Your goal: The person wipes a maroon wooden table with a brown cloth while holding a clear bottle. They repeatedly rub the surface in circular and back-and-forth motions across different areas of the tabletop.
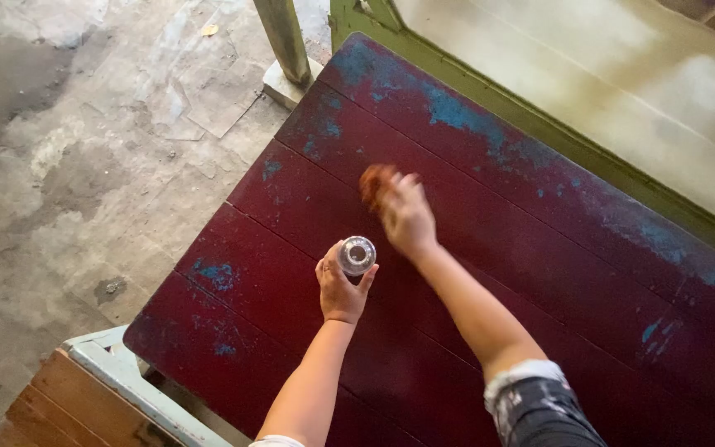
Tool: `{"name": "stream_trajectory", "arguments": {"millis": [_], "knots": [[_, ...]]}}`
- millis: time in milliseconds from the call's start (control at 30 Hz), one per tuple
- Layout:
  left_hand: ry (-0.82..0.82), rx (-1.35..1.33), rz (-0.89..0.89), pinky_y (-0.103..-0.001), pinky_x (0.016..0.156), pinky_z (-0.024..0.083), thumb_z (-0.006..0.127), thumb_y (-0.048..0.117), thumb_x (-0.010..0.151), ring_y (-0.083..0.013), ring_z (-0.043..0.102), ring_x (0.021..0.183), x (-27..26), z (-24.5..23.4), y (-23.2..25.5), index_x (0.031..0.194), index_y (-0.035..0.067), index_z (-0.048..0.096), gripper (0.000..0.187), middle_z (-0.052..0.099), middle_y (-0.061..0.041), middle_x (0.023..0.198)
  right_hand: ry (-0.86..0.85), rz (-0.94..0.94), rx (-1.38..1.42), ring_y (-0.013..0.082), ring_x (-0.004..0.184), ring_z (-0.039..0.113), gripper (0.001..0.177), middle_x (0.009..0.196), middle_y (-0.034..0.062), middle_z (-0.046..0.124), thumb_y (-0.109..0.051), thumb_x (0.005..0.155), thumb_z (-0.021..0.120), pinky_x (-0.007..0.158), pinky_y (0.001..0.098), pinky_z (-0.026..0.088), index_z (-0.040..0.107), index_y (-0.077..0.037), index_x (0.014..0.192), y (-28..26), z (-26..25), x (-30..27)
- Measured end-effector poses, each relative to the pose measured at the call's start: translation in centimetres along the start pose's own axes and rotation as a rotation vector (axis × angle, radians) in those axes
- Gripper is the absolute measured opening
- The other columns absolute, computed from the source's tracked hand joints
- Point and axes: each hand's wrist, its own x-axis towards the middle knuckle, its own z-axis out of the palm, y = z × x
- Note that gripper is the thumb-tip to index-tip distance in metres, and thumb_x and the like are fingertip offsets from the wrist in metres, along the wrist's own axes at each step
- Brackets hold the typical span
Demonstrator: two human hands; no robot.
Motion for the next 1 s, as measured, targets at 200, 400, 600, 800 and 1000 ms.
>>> {"name": "stream_trajectory", "arguments": {"millis": [200, 400, 600, 800, 1000], "knots": [[0.020, -0.008, 0.009, -0.042, 0.108, 0.043, 0.075, 0.064, 0.080, -0.0239, 0.063, 0.122, -0.4, 0.0, -0.2, 0.135, 0.008, 0.049, 0.083, 0.064, -0.010, 0.130, -0.143, -0.201, -0.840, 0.0460, 0.120, 0.058, 0.055, 0.130, 0.0321, 0.060, -0.027, 0.095, 0.038, 0.105, 0.0509, 0.046, 0.059, 0.004, 0.135, 3.7, -4.0, 0.3], [-0.009, -0.044, -0.001, -0.045, 0.108, 0.042, 0.075, 0.064, 0.081, -0.0265, 0.063, 0.121, -0.1, -0.3, 0.0, 0.134, 0.008, 0.048, 0.082, 0.063, -0.012, 0.129, 0.046, 0.342, -0.295, 0.0549, 0.138, 0.043, 0.051, 0.148, 0.0353, 0.047, -0.031, 0.098, 0.065, 0.114, 0.0617, 0.033, 0.063, -0.008, 0.143, 6.0, 1.7, -0.8], [0.027, -0.026, 0.009, -0.042, 0.108, 0.043, 0.075, 0.065, 0.079, -0.0250, 0.063, 0.121, -0.5, 0.2, -0.6, 0.135, 0.007, 0.049, 0.085, 0.063, -0.011, 0.129, -0.067, -0.086, -0.097, 0.0402, 0.133, 0.056, 0.044, 0.141, 0.0186, 0.061, -0.035, 0.088, 0.067, 0.113, 0.0499, 0.042, 0.071, -0.019, 0.129, -1.8, -3.9, -2.7], [-0.008, -0.018, 0.020, -0.045, 0.107, 0.043, 0.079, 0.060, 0.079, -0.0280, 0.062, 0.121, -0.4, -0.2, -0.2, 0.135, 0.007, 0.048, 0.082, 0.063, -0.013, 0.129, 0.018, 0.484, -0.280, 0.0475, 0.139, 0.044, 0.049, 0.146, 0.0266, 0.051, -0.030, 0.094, 0.074, 0.116, 0.0591, 0.034, 0.067, -0.010, 0.137, 10.8, -2.8, -3.9], [-0.031, 0.011, 0.003, -0.043, 0.109, 0.042, 0.077, 0.059, 0.080, -0.0244, 0.062, 0.123, -0.2, -0.4, 0.1, 0.136, 0.008, 0.047, 0.081, 0.062, -0.010, 0.131, -0.031, 0.194, -0.305, 0.0539, 0.137, 0.046, 0.045, 0.144, 0.0367, 0.051, -0.024, 0.098, 0.063, 0.117, 0.0565, 0.033, 0.063, 0.002, 0.135, 2.2, -2.0, -3.7]]}}
